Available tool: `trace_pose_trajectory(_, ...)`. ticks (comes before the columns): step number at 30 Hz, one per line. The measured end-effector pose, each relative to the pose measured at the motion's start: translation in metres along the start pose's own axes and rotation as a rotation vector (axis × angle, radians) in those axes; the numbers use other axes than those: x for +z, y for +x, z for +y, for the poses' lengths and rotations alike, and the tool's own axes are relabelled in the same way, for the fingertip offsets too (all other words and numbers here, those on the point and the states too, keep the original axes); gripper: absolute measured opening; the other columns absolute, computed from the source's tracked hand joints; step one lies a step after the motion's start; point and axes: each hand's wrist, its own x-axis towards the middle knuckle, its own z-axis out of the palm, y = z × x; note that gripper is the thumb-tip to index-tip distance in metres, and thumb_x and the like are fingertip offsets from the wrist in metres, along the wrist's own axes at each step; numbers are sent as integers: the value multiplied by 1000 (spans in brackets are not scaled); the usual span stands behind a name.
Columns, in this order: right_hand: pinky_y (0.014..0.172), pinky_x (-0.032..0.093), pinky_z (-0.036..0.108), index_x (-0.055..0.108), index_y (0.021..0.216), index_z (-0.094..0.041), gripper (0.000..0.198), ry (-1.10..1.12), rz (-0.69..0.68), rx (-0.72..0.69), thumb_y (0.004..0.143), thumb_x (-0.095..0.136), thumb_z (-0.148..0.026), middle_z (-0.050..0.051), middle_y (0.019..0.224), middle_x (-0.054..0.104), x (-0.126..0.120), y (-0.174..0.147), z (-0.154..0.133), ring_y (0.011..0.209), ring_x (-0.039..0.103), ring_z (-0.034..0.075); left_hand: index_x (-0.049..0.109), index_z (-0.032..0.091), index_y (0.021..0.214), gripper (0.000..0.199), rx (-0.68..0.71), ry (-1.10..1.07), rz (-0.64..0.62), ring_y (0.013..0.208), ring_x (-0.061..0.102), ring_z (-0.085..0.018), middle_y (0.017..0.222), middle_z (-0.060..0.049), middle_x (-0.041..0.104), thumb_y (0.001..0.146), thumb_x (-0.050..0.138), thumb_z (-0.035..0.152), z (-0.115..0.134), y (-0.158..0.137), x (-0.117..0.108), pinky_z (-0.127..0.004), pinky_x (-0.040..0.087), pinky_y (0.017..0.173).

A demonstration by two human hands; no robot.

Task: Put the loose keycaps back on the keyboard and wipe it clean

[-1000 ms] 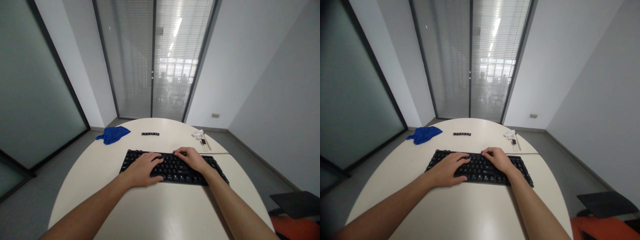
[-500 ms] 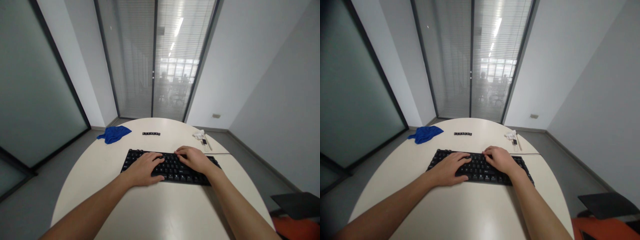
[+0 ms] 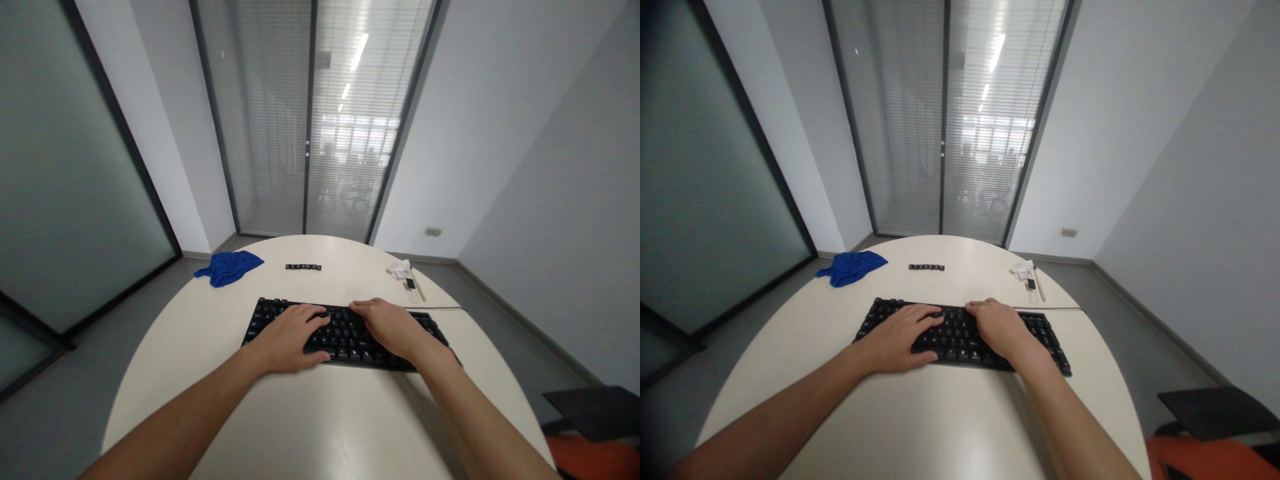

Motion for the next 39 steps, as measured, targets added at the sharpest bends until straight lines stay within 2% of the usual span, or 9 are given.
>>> trace_pose_trajectory(7,95,49,32,69,119,-17,44,-52,-39,32,90,41,-1,14,122,71,-4,4,-16,119,62,26,53,20,138,64,-10,13,-8,131,48,-30,143,-12,52,83,68,50,0,0,-1,-48,37,113)
trace_pose_trajectory(12,90,48,32,69,109,-15,34,-80,-13,25,91,43,-3,13,108,73,-4,4,-20,108,63,26,54,21,136,62,-3,12,0,131,48,-30,143,-12,53,83,68,50,0,0,0,-49,37,113)
trace_pose_trajectory(15,86,47,33,68,101,-15,24,-72,53,31,91,47,-8,12,103,72,3,7,-15,102,62,26,54,21,136,63,-11,1,-2,130,48,-31,142,-12,53,83,69,50,0,0,0,-49,37,113)
trace_pose_trajectory(20,84,44,30,67,98,-18,19,177,229,40,90,51,-14,6,93,70,25,14,6,92,62,21,52,22,138,64,-15,-6,8,133,46,-31,144,-11,51,82,70,49,-1,-1,1,-50,34,115)
trace_pose_trajectory(24,85,44,30,68,93,-20,19,365,284,105,90,50,-17,4,91,70,38,20,17,92,62,20,39,22,148,77,-16,2,1,140,38,-32,151,-11,44,83,67,53,-3,-2,4,-53,22,121)
trace_pose_trajectory(27,85,44,31,69,92,-20,19,404,288,117,90,50,-19,4,92,71,41,22,20,92,63,21,32,20,152,83,-37,33,-34,145,32,-34,156,-12,39,85,63,57,-3,-2,5,-54,19,122)
trace_pose_trajectory(33,83,45,31,71,90,-21,21,439,282,139,87,50,-22,3,90,73,37,25,18,88,65,21,38,22,150,76,-47,59,-51,145,33,-33,155,-11,40,86,61,58,-2,-3,3,-53,22,121)
trace_pose_trajectory(39,81,47,30,73,92,-19,24,410,185,143,89,49,-22,5,89,75,34,40,22,84,67,20,37,21,151,78,-48,56,-49,144,34,-33,155,-12,40,86,60,59,-3,-3,5,-53,24,120)
